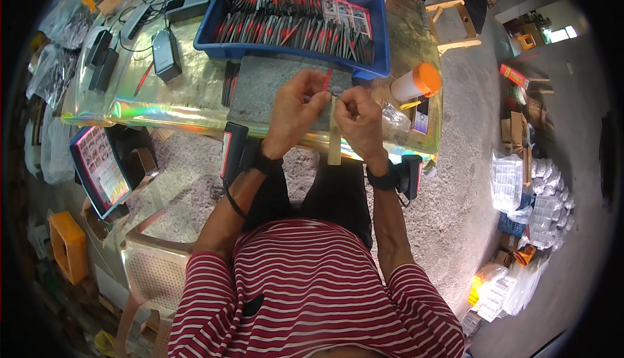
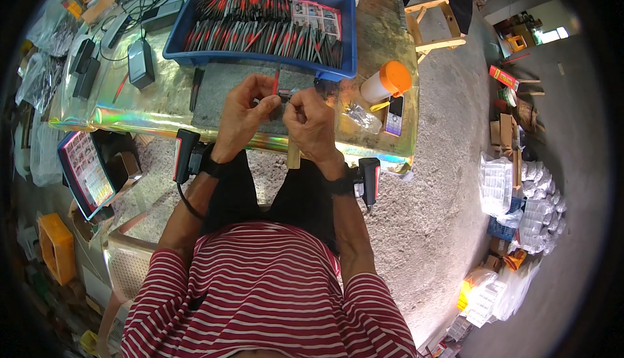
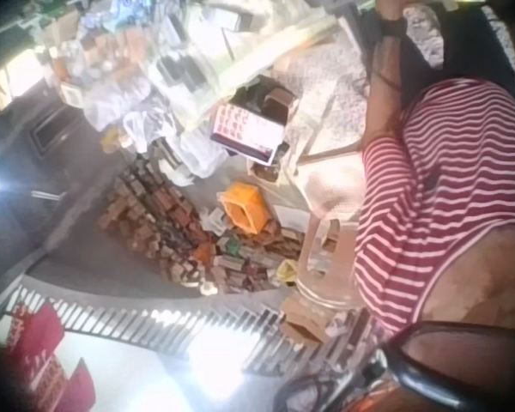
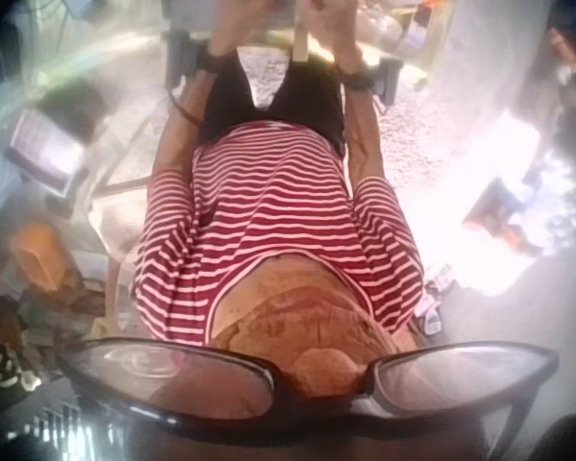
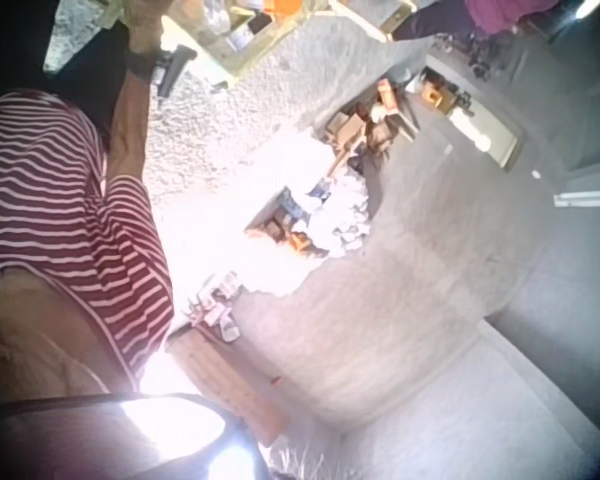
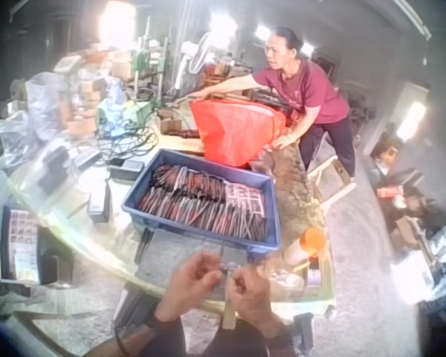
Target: The person picks up a small metal piece and a connector by hand, positions them on a wooden block, and strikes the assembly with a hammer before placing the component back into a tray.
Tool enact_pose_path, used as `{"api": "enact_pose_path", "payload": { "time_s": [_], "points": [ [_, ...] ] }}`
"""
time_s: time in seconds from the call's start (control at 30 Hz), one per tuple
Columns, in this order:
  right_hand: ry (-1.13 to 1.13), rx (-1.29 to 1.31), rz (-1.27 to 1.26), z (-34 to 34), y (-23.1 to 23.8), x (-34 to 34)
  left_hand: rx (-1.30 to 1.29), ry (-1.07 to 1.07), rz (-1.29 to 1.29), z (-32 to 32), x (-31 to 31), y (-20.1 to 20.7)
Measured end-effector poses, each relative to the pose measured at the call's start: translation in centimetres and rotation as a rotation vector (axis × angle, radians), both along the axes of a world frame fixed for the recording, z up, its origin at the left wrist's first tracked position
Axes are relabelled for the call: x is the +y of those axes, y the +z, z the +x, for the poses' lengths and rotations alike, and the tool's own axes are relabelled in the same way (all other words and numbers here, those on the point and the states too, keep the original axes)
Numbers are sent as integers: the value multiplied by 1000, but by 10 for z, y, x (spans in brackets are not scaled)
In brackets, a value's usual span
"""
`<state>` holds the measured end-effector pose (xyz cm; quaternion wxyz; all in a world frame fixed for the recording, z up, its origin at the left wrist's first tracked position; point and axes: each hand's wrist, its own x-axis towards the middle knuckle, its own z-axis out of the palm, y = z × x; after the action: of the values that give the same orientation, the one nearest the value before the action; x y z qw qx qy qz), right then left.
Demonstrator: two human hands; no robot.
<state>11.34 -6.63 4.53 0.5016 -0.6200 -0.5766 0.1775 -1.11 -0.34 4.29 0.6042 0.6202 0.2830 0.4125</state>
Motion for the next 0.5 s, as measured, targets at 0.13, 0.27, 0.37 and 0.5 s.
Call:
{"api": "enact_pose_path", "payload": {
  "time_s": [0.13,0.27,0.37,0.5],
  "points": [
    [33,-82,-23,-4,-3,1,-14,5,40,3,-2,1],
    [33,-117,-22,-6,-1,1,62,17,96,2,-1,-2],
    [48,-135,9,-6,0,0,8,14,-2,3,-1,-4],
    [31,80,12,-10,1,-4,-179,-69,-308,-1,-3,4]
  ]
}}
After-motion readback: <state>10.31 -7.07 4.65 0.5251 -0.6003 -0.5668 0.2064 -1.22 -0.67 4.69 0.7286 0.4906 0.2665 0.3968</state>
